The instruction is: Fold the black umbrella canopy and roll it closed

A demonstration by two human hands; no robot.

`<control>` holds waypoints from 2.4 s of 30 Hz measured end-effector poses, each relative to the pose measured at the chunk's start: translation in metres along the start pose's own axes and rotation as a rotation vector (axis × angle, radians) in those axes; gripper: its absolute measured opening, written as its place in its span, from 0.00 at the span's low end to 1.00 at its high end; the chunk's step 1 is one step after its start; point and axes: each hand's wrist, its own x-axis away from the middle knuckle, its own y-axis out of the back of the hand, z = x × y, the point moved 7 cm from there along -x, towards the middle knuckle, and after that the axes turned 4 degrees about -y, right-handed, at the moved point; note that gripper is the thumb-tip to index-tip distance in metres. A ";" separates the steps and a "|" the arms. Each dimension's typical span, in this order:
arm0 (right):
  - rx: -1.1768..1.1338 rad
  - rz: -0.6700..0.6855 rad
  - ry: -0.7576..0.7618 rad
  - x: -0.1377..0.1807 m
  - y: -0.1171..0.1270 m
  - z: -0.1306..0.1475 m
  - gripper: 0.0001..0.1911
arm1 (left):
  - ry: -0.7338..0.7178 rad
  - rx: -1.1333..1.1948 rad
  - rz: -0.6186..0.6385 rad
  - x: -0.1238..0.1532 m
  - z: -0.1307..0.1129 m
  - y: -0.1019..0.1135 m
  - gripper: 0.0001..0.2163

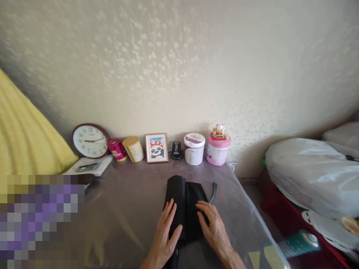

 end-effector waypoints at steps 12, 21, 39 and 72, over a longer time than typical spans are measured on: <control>-0.012 -0.083 -0.348 0.008 0.007 -0.064 0.18 | 0.056 -0.192 -0.040 0.021 0.002 -0.004 0.26; -0.420 -0.045 -0.598 0.016 0.003 -0.052 0.27 | 0.067 -0.150 -0.051 0.021 0.000 -0.003 0.25; -0.458 0.136 -0.301 -0.001 -0.047 0.019 0.25 | 0.075 -0.027 -0.111 0.025 0.005 -0.004 0.23; 0.009 0.347 0.170 0.004 -0.081 0.073 0.17 | 0.571 0.594 -0.289 0.030 0.030 0.034 0.16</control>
